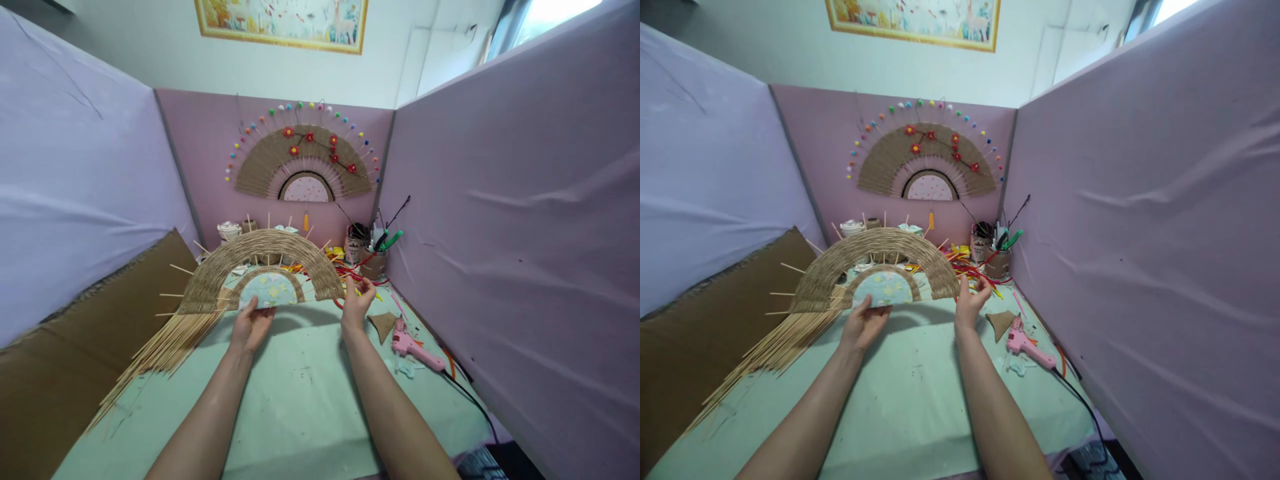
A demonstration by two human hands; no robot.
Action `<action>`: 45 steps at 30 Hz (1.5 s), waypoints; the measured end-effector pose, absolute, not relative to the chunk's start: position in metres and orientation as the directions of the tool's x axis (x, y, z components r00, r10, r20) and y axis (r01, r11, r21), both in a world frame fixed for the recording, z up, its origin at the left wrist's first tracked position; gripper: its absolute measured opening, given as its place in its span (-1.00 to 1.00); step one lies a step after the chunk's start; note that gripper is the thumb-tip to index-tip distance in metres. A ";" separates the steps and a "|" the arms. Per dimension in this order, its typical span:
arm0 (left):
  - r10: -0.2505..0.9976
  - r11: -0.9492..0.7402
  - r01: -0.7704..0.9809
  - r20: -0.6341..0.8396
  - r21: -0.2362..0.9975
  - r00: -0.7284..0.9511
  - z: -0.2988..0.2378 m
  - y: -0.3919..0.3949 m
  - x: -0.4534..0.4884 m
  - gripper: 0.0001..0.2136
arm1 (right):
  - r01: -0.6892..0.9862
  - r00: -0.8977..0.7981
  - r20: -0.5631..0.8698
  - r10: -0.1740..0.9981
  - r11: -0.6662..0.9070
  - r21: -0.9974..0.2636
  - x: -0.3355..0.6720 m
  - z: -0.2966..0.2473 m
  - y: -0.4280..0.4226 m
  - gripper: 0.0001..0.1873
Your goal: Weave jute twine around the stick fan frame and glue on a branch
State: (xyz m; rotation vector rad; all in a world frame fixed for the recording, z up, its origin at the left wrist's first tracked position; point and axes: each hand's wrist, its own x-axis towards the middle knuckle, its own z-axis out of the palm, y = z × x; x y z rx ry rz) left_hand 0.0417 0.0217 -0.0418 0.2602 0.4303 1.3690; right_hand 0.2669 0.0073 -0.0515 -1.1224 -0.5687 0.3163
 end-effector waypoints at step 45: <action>0.988 0.137 -0.839 -0.015 0.526 0.152 -0.046 0.013 0.050 -0.77 | 0.914 -0.382 0.712 0.588 0.356 0.196 0.237 0.160 0.034 -0.52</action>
